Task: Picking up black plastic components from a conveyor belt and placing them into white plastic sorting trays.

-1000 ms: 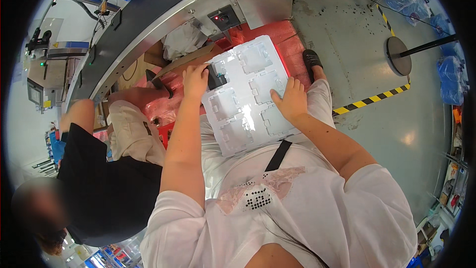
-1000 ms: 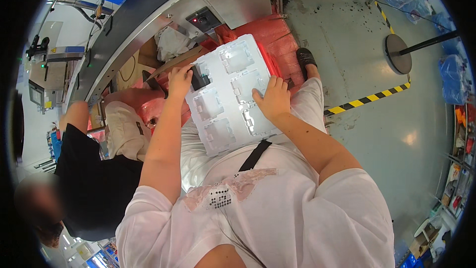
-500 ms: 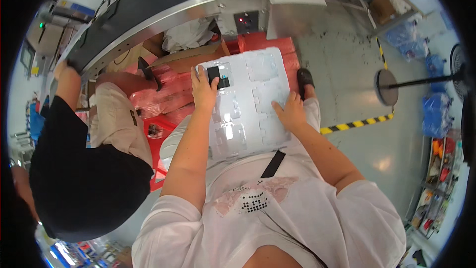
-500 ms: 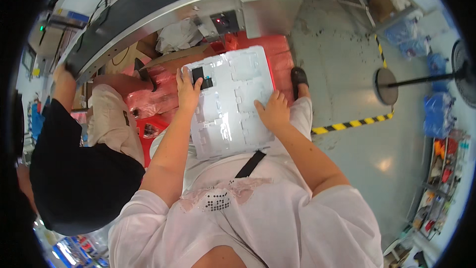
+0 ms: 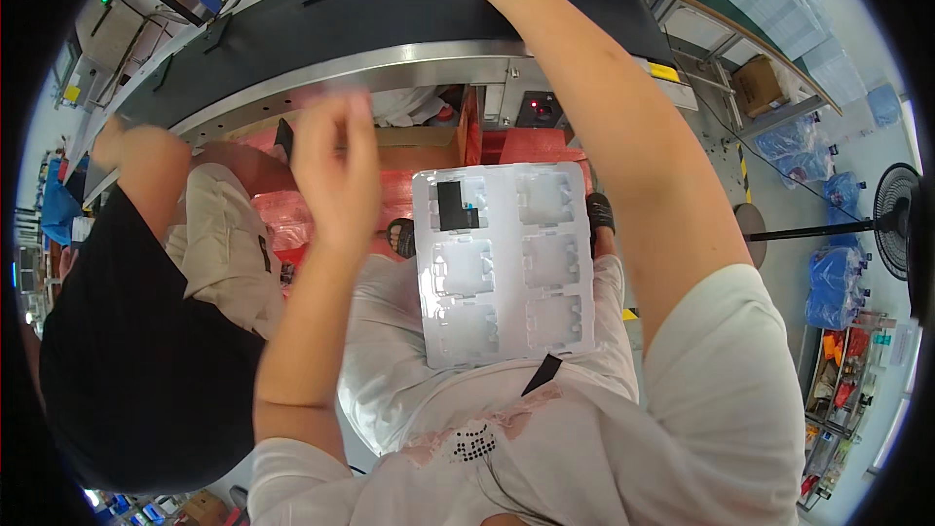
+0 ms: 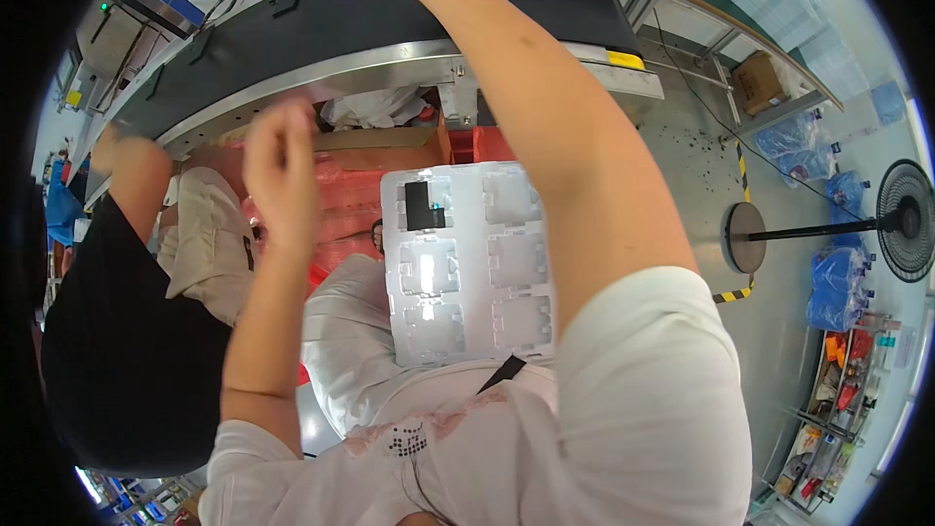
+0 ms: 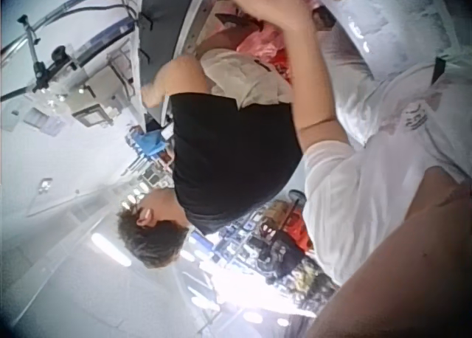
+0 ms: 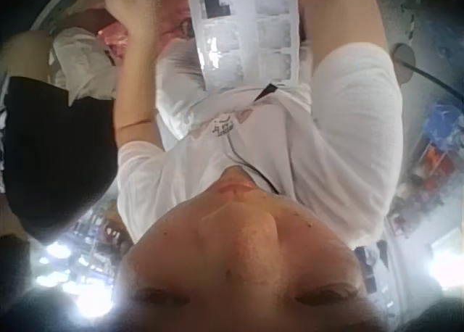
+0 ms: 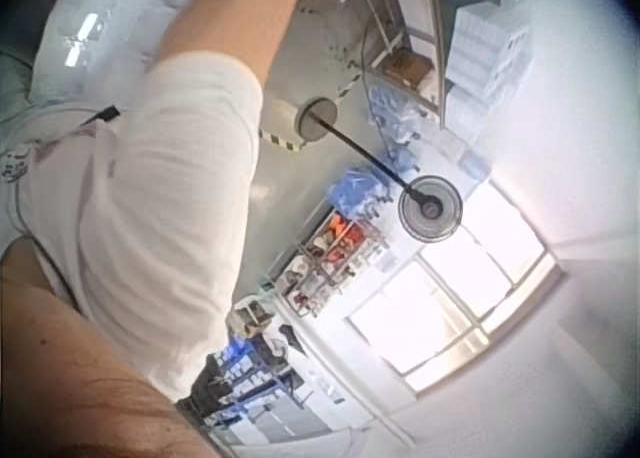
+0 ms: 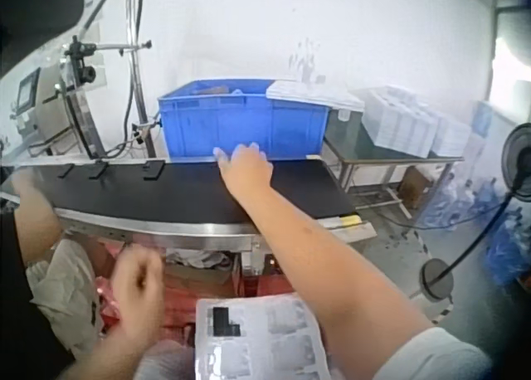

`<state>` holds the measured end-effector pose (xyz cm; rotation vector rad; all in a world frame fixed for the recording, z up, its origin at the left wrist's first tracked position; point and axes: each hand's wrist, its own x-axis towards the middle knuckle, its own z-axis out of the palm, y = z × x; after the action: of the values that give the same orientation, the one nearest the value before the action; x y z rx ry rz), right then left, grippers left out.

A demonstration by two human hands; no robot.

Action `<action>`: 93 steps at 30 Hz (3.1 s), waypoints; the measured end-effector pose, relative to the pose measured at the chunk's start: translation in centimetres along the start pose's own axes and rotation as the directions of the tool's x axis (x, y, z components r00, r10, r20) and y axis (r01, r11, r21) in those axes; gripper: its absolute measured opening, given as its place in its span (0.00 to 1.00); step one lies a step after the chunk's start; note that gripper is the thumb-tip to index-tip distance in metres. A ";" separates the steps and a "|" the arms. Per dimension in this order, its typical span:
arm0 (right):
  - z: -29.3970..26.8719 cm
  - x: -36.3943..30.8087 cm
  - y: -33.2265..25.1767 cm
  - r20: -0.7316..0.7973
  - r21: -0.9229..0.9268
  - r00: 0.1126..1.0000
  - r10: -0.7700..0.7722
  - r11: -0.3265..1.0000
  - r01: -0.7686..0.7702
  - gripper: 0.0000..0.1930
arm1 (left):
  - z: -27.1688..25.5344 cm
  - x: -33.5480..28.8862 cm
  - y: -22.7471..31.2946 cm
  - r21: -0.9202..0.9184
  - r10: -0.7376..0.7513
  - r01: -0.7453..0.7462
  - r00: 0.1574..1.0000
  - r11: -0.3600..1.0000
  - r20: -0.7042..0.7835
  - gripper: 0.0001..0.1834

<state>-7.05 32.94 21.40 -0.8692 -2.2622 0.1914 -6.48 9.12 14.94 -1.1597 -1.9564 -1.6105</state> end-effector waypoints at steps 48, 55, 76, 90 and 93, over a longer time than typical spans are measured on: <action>-1.7 -36.5 14.5 0.484 -0.031 0.865 -0.134 0.985 0.170 0.30 | 1.5 -20.1 -3.1 0.440 -0.233 -0.048 0.794 0.897 0.562 0.29; -1.4 -36.4 14.7 0.492 -0.018 0.860 -0.135 0.986 0.165 0.29 | 1.6 -23.4 -1.5 0.558 -0.426 0.138 0.797 0.818 0.428 0.43; -4.0 -1.0 6.3 0.173 -0.110 0.980 0.096 0.991 -0.077 0.21 | 6.7 6.3 2.1 0.367 0.210 -0.167 0.974 0.915 -0.079 0.31; -12.7 -17.7 11.9 0.576 0.697 0.746 -0.335 0.677 -0.235 0.07 | 16.6 14.2 -4.1 0.579 -0.209 0.067 0.961 0.812 0.181 0.17; -8.4 -23.7 14.6 0.780 0.498 0.479 -0.402 0.863 -0.087 0.13 | 13.0 11.7 0.2 0.024 -0.182 0.182 0.959 0.983 0.219 0.10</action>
<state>18.89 28.10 9.18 -0.2325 -2.9706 1.3359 -10.43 25.54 19.61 -1.2346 -2.2648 -1.6250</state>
